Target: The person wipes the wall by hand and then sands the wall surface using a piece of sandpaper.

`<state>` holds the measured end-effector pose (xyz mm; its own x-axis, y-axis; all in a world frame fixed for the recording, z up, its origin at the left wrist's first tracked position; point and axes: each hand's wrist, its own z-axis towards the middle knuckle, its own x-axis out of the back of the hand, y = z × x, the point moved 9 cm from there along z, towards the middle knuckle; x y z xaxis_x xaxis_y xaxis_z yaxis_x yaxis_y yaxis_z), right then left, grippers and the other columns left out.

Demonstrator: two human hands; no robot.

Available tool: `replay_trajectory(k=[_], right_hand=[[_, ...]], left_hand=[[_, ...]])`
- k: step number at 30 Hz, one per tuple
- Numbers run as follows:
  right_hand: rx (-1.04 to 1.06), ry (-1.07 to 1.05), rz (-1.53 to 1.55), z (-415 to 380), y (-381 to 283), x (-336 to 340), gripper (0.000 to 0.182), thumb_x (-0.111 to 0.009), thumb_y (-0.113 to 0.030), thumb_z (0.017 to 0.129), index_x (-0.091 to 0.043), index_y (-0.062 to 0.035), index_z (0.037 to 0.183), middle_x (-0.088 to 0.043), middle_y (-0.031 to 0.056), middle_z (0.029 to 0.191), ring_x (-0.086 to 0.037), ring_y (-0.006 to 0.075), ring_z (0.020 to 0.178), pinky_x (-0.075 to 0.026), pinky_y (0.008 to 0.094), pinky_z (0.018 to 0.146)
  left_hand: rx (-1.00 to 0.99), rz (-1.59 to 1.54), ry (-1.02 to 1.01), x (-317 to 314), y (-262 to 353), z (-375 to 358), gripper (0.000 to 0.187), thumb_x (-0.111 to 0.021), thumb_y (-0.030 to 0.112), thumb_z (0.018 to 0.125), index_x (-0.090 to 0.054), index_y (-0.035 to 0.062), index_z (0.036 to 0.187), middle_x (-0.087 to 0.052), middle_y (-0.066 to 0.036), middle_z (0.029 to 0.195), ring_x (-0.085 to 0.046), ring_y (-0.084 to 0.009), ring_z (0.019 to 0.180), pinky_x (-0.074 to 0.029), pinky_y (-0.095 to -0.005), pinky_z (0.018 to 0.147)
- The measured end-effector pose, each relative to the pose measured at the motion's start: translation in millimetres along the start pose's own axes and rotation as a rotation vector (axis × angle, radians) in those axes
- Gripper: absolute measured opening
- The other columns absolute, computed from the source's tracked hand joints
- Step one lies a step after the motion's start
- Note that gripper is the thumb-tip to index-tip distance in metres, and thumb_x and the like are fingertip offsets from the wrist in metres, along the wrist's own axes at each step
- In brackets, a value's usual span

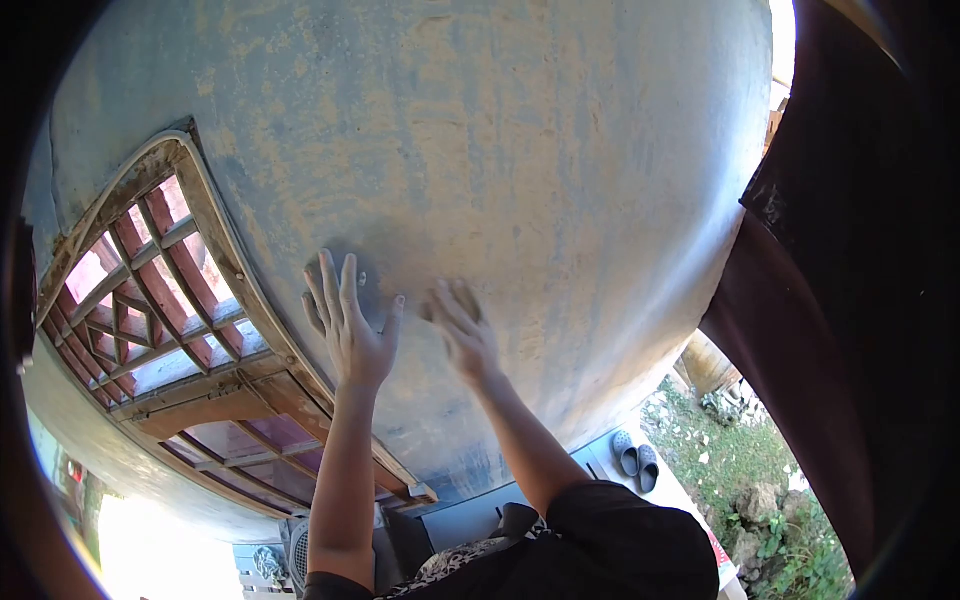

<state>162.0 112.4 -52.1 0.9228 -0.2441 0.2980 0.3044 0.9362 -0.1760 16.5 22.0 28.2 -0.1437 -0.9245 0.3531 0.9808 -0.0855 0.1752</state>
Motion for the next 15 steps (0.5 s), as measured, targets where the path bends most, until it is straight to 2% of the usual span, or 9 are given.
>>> replay_trajectory(k=[2,4,5,7,8,10,11,13,15], right_hand=[[0.031,0.224,-0.072,-19,30,22,0.04,-0.059,-0.002,0.104,-0.064,0.0084,0.143,-0.054,0.0251,0.16,-0.043,0.0431,0.154,-0.025,0.0553,0.129],[-0.052,0.388,-0.124,-1,40,50,0.042,-0.059,-0.003,0.104,-0.061,0.0091,0.145,-0.053,0.0261,0.16,-0.041,0.0444,0.155,-0.024,0.0561,0.129],[-0.055,0.385,-0.121,13,38,51,0.042,-0.059,-0.003,0.104,-0.061,0.0091,0.145,-0.053,0.0261,0.16,-0.041,0.0444,0.155,-0.024,0.0561,0.129],[-0.221,0.59,-0.179,32,40,66,0.045,-0.061,-0.006,0.104,-0.06,0.0085,0.146,-0.052,0.0249,0.161,-0.039,0.0459,0.156,-0.024,0.0561,0.129],[-0.225,0.59,-0.182,40,30,64,0.045,-0.061,-0.006,0.104,-0.06,0.0085,0.146,-0.052,0.0249,0.161,-0.039,0.0459,0.156,-0.024,0.0561,0.129],[-0.16,0.5,-0.189,55,10,52,0.042,-0.063,-0.01,0.105,-0.064,0.0062,0.144,-0.052,0.0177,0.163,-0.038,0.0427,0.157,-0.025,0.0527,0.13],[-0.163,0.498,-0.188,46,7,50,0.042,-0.063,-0.01,0.105,-0.064,0.0062,0.144,-0.052,0.0177,0.163,-0.038,0.0427,0.157,-0.025,0.0527,0.13],[-0.036,0.153,-0.068,25,-9,13,0.041,-0.064,-0.01,0.104,-0.066,0.0065,0.141,-0.052,0.0173,0.164,-0.038,0.0441,0.157,-0.024,0.0524,0.13],[0.024,0.124,-0.08,-13,15,7,0.042,-0.065,-0.01,0.104,-0.065,0.0064,0.142,-0.051,0.0181,0.164,-0.037,0.0447,0.157,-0.024,0.0523,0.131]], left_hand=[[-0.11,0.209,-0.009,-3,0,2,0.081,-0.07,0.048,0.099,-0.038,0.0149,0.166,-0.03,-0.017,0.175,-0.02,-0.0453,0.163,-0.011,-0.0634,0.129],[-0.154,0.271,0.023,-15,-8,-6,0.078,-0.069,0.048,0.099,-0.041,0.0168,0.165,-0.035,-0.015,0.174,-0.023,-0.0422,0.163,-0.012,-0.0623,0.129],[-0.193,0.319,0.044,-21,-9,-13,0.075,-0.067,0.049,0.099,-0.044,0.0188,0.164,-0.039,-0.013,0.172,-0.026,-0.0391,0.162,-0.013,-0.0612,0.129],[-0.184,0.308,0.077,-19,-5,-13,0.074,-0.066,0.048,0.1,-0.044,0.0178,0.163,-0.043,-0.01,0.171,-0.03,-0.0359,0.162,-0.015,-0.0601,0.129],[-0.171,0.295,0.081,-20,-5,-14,0.074,-0.066,0.047,0.1,-0.044,0.0162,0.163,-0.043,-0.01,0.17,-0.031,-0.0367,0.161,-0.015,-0.0599,0.129],[-0.159,0.283,0.082,-22,-5,-14,0.073,-0.065,0.046,0.1,-0.045,0.0146,0.162,-0.044,-0.011,0.17,-0.032,-0.0374,0.161,-0.015,-0.0598,0.129],[-0.141,0.271,0.108,-20,-6,-14,0.07,-0.067,0.047,0.098,-0.05,0.0178,0.159,-0.046,-0.007,0.169,-0.034,-0.0332,0.16,-0.015,-0.0566,0.13],[-0.121,0.261,0.132,-19,-7,-14,0.067,-0.068,0.048,0.096,-0.055,0.021,0.156,-0.049,-0.002,0.167,-0.037,-0.0289,0.159,-0.015,-0.0534,0.13],[-0.148,0.244,0.144,-15,-4,-14,0.07,-0.068,0.046,0.095,-0.053,0.0181,0.158,-0.049,-0.004,0.167,-0.036,-0.029,0.16,-0.014,-0.0531,0.13]])
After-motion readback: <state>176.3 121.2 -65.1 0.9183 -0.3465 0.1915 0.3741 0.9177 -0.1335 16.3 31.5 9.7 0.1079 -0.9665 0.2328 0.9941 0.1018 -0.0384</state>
